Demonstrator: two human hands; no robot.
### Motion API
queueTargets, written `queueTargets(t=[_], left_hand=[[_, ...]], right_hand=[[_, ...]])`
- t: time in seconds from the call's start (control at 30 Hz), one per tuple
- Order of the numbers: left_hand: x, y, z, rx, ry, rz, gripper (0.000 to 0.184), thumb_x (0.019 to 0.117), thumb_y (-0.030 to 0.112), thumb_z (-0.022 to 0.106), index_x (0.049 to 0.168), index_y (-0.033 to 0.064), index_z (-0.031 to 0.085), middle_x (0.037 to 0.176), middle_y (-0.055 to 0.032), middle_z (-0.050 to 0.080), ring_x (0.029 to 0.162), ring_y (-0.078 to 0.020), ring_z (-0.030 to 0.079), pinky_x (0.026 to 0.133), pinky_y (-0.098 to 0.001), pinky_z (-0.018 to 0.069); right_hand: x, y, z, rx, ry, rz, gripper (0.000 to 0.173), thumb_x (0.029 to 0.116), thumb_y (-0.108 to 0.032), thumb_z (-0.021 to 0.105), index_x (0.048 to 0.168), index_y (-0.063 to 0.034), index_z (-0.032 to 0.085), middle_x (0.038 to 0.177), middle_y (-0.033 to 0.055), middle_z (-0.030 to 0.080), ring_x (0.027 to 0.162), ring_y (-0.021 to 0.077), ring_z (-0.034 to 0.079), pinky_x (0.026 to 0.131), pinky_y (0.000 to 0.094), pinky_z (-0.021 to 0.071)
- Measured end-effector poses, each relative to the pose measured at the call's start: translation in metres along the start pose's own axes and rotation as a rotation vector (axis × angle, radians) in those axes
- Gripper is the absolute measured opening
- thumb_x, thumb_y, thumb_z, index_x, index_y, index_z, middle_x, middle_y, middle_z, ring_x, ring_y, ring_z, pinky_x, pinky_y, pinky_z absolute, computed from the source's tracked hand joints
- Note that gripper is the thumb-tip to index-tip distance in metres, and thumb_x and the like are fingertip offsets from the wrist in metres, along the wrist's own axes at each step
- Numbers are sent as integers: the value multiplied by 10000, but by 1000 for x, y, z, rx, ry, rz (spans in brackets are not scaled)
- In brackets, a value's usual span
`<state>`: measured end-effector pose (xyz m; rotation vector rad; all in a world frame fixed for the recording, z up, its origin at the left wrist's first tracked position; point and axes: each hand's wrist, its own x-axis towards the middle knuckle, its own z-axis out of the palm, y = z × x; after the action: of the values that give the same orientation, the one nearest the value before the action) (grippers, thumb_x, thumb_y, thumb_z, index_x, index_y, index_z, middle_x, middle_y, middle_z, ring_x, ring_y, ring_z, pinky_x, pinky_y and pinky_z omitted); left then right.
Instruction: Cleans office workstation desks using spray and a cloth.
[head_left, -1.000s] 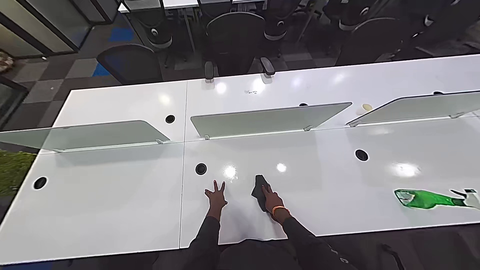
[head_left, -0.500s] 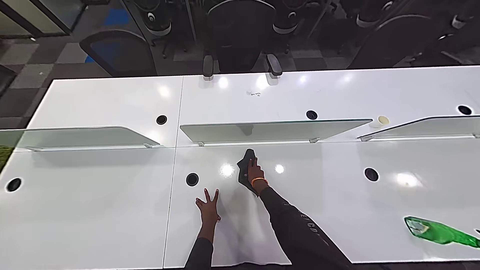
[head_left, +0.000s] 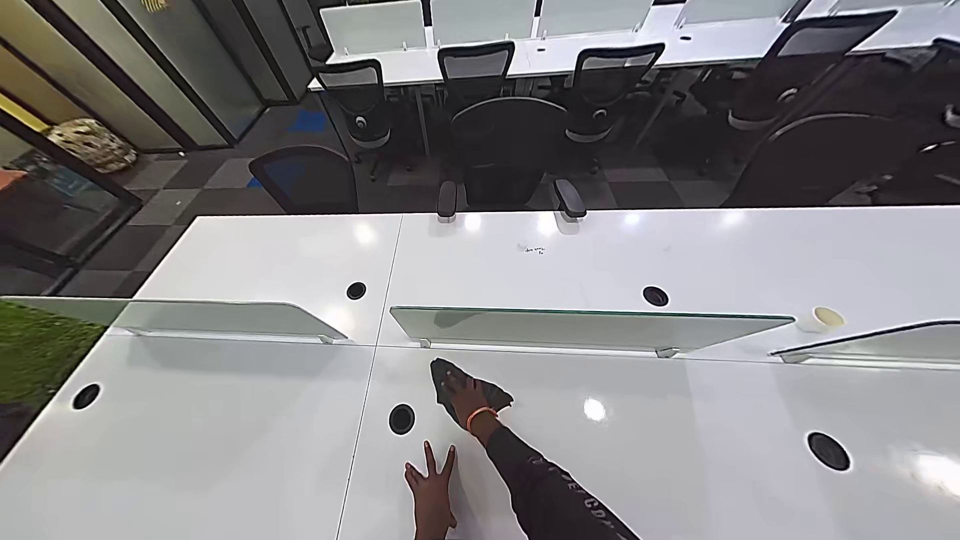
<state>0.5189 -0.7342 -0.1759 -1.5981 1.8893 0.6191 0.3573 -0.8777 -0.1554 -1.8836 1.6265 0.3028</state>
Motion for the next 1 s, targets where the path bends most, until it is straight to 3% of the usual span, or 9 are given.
queueTargets(t=[0.13, 0.3, 0.43, 0.5, 0.63, 0.73, 0.8, 0.9, 1.0], left_hand=[[-4, 0, -3, -11, 9, 8, 1439, 499, 344, 1006, 1612, 555, 119, 1719, -205, -148, 1412, -717, 213, 1145, -784, 188], [-2, 0, -1, -2, -3, 0, 1469, 471, 361, 1014, 1608, 566, 106, 1722, -183, -162, 1413, -724, 199, 1141, -783, 208], [-1, 0, 0, 1, 8, 4, 1488, 448, 352, 1017, 1605, 570, 107, 1723, -185, -155, 1413, -722, 198, 1140, -782, 203], [-1, 0, 1, -7, 13, 0, 1485, 448, 333, 1016, 1601, 578, 113, 1725, -178, -148, 1418, -720, 189, 1145, -778, 199], [-1, 0, 1, -12, 15, 3, 1497, 441, 302, 1014, 1604, 571, 111, 1725, -179, -152, 1420, -719, 182, 1145, -781, 192], [1, 0, 3, -3, 27, 3, 1490, 451, 296, 1012, 1602, 575, 109, 1726, -181, -144, 1412, -724, 194, 1138, -783, 203], [2, -1, 5, 9, 28, 6, 1484, 456, 309, 1008, 1606, 570, 105, 1730, -173, -130, 1411, -716, 215, 1132, -787, 211], [4, -3, 5, 18, 16, 18, 1480, 461, 370, 1008, 1612, 559, 97, 1730, -169, -136, 1422, -699, 218, 1132, -789, 206], [0, -5, 2, 1, -9, 29, 1461, 487, 396, 1004, 1614, 553, 87, 1724, -167, -164, 1434, -693, 199, 1142, -782, 193]], right_hand=[[-14, 28, -5, 4, 5, 7, 847, 868, 14, 672, 1594, -326, 399, 1720, 57, 242, 1478, 533, 315, 1067, 784, 343], [-32, 105, -28, 44, 93, 294, 808, 885, -34, 673, 1589, -327, 408, 1694, 121, 293, 1520, 539, 235, 1070, 839, 296], [-46, 134, -26, -13, 113, 382, 800, 874, -42, 691, 1581, -307, 425, 1706, 116, 262, 1483, 519, 323, 1053, 779, 358], [-52, 126, -20, 21, 84, 408, 881, 829, -81, 747, 1604, -292, 385, 1724, 115, 199, 1472, 526, 326, 1060, 765, 363], [-66, 86, 4, 85, 32, 358, 913, 810, -139, 768, 1610, -326, 370, 1743, 95, 129, 1515, 570, 190, 1075, 818, 299], [-75, 49, 27, 64, -16, 260, 948, 787, -150, 789, 1608, -355, 362, 1743, 97, 123, 1501, 585, 200, 1041, 826, 326], [-82, 26, 40, 49, -52, 200, 910, 812, -155, 767, 1602, -367, 368, 1742, 111, 121, 1489, 590, 219, 1021, 819, 344], [-90, 4, 50, 22, -105, 118, 759, 921, -171, 674, 1590, -383, 384, 1742, 101, 123, 1487, 574, 238, 1018, 795, 365], [-102, 12, 60, 31, -84, 68, 623, 981, -238, 632, 1552, -408, 448, 1735, 59, 183, 1485, 519, 300, 1059, 764, 354]])
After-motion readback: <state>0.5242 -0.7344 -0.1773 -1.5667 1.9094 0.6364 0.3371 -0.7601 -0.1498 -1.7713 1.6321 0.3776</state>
